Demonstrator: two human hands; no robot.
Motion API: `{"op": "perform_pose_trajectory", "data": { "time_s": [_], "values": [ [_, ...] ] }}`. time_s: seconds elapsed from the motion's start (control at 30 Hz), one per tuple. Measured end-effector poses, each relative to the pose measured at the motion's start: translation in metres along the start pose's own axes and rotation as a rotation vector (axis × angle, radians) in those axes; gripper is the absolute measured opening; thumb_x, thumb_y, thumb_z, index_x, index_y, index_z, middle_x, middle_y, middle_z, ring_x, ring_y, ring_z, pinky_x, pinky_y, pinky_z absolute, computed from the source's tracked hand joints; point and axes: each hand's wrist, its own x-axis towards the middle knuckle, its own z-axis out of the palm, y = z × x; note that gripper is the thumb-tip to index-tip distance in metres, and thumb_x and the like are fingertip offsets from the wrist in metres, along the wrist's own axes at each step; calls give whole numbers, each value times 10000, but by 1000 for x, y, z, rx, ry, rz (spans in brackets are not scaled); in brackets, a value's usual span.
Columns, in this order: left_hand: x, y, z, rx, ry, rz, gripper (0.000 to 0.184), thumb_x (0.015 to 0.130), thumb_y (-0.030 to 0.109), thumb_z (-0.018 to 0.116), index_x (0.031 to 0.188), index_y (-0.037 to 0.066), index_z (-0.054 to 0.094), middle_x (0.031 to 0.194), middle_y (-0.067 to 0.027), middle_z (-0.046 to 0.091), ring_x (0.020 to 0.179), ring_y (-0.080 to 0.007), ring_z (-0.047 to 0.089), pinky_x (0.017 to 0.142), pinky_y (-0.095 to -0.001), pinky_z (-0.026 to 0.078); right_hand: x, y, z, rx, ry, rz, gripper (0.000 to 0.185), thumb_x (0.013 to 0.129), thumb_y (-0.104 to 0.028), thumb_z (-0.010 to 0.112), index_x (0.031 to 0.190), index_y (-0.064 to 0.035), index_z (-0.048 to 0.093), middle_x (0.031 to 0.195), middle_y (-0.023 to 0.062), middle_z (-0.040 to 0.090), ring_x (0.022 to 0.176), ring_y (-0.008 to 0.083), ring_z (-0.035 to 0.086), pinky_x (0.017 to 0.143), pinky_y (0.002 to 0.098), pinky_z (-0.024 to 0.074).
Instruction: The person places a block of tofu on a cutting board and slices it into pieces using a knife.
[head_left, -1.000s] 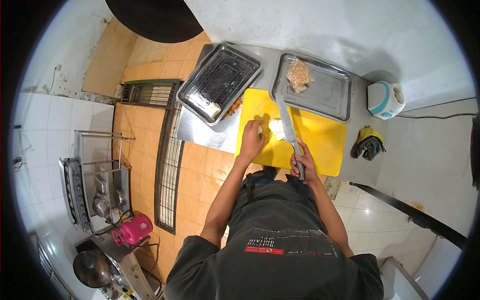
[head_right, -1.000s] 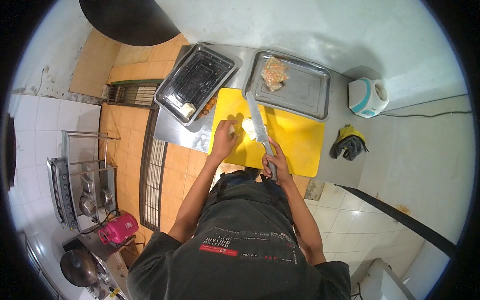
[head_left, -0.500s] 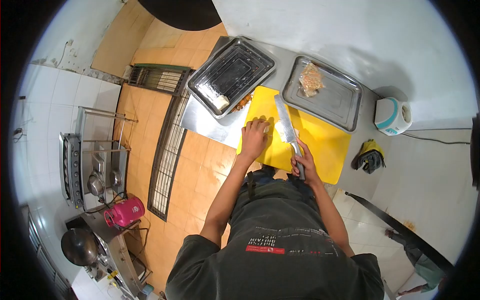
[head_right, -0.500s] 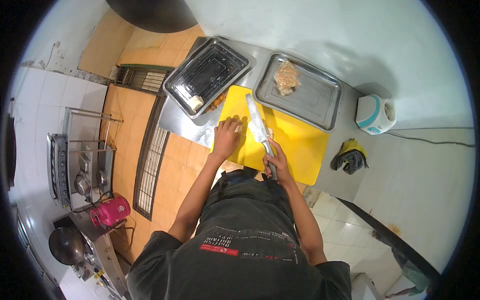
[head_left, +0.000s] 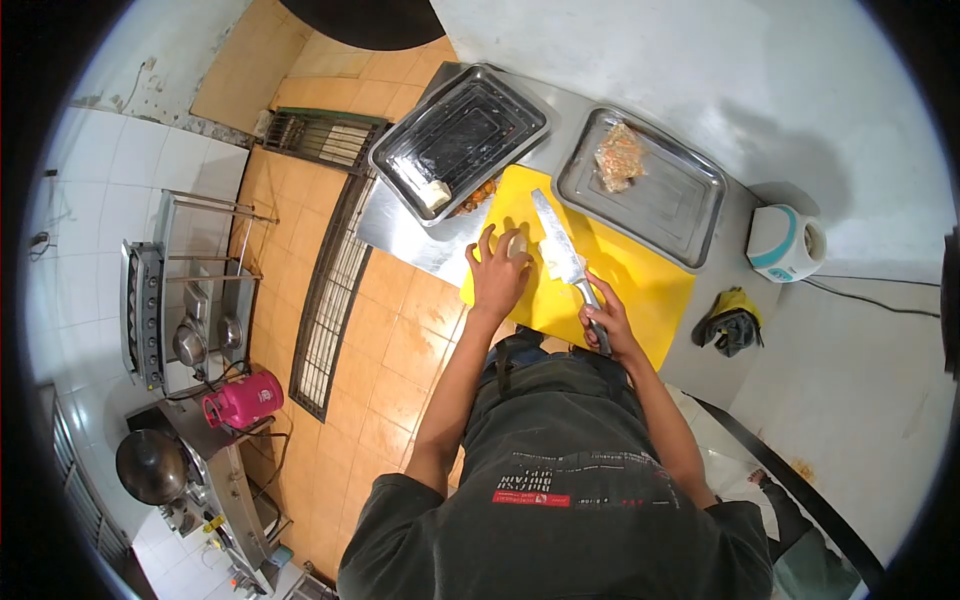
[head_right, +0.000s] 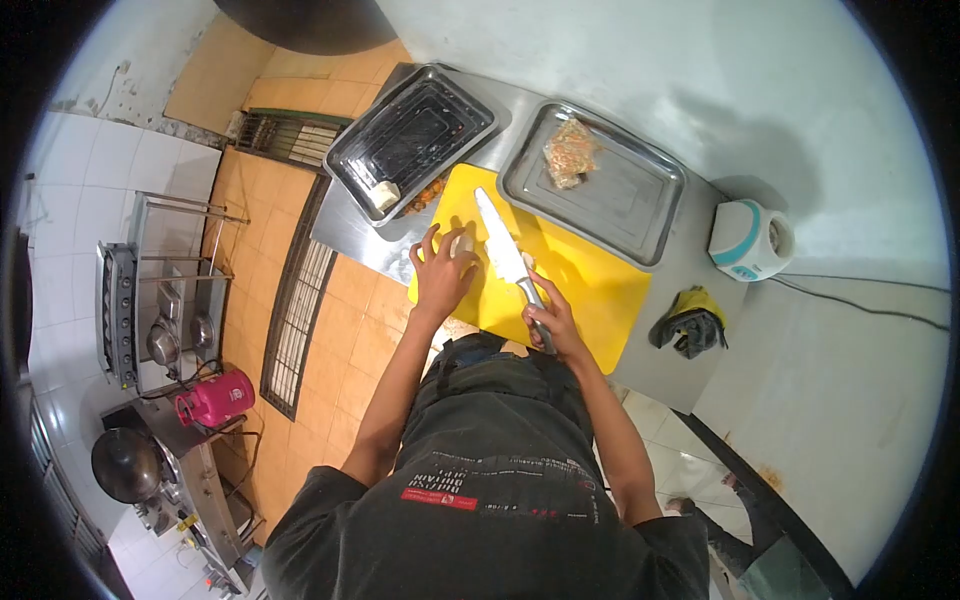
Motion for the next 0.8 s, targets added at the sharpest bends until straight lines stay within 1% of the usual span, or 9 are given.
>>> {"op": "perform_pose_trajectory", "data": {
  "time_s": [0.17, 0.4, 0.43, 0.57, 0.63, 0.67, 0.73, 0.77, 0.8],
  "values": [
    [-3, -4, 9, 24, 64, 4, 110, 782, 245, 891, 879, 246, 840, 1450, 22, 606, 1481, -367, 384, 1128, -622, 272, -4, -7, -3, -18, 28, -10, 694, 1014, -119, 646, 1658, -232, 411, 811, 29, 589, 511, 83, 505, 478, 251, 443],
    [-3, -2, 12, 84, 74, 49, 81, 812, 255, 875, 880, 237, 834, 1442, 20, 603, 1481, -365, 380, 1129, -629, 266, -2, -10, -5, -49, -20, -39, 680, 1017, -120, 655, 1652, -224, 436, 818, 23, 595, 559, 80, 509, 521, 256, 447],
    [-4, -1, 12, 87, 70, 46, 73, 834, 241, 861, 888, 222, 816, 1441, 18, 602, 1483, -359, 378, 1126, -620, 269, -2, -10, -5, -51, -37, -41, 677, 1016, -115, 656, 1649, -223, 444, 821, 23, 597, 565, 80, 511, 528, 257, 449],
    [-3, 2, 16, 123, 67, 60, 83, 850, 216, 839, 920, 204, 796, 1457, 0, 586, 1476, -361, 375, 1109, -612, 280, -2, -9, -5, -40, -31, -43, 668, 1012, -105, 657, 1641, -221, 464, 822, 22, 605, 562, 83, 517, 531, 255, 452],
    [0, 7, 14, 101, 77, 25, 98, 864, 201, 813, 950, 174, 774, 1409, -10, 633, 1428, -331, 436, 1088, -603, 298, -2, -8, -6, -66, -19, -58, 661, 1008, -98, 656, 1633, -219, 478, 821, 24, 610, 559, 85, 525, 533, 253, 454],
    [2, 9, 12, 101, 77, 31, 98, 864, 201, 813, 950, 174, 774, 1409, -10, 633, 1428, -331, 436, 1088, -603, 298, -3, -7, -7, -64, -16, -62, 661, 1008, -98, 656, 1633, -219, 478, 821, 24, 610, 559, 85, 525, 533, 253, 454],
    [6, 10, 7, -66, 107, 29, 195, 890, 204, 793, 1048, 102, 741, 1160, -45, 728, 1261, -284, 598, 1069, -557, 365, -4, -5, -7, -73, 20, -74, 670, 1007, -95, 653, 1639, -217, 467, 821, 30, 616, 545, 87, 525, 522, 255, 452],
    [9, 10, 6, -67, 106, 32, 195, 890, 204, 793, 1048, 102, 741, 1160, -45, 728, 1261, -284, 598, 1069, -557, 365, -5, -5, -7, -72, 22, -76, 670, 1007, -95, 653, 1639, -217, 467, 821, 30, 616, 545, 87, 525, 522, 255, 452],
    [11, 7, 8, -199, 62, -10, 157, 897, 169, 798, 1010, 77, 738, 1055, -59, 755, 1111, -280, 672, 969, -497, 451, -6, -5, -8, -54, 33, -72, 676, 1007, -95, 653, 1643, -216, 458, 821, 31, 617, 540, 87, 524, 513, 256, 449]
  ]
}}
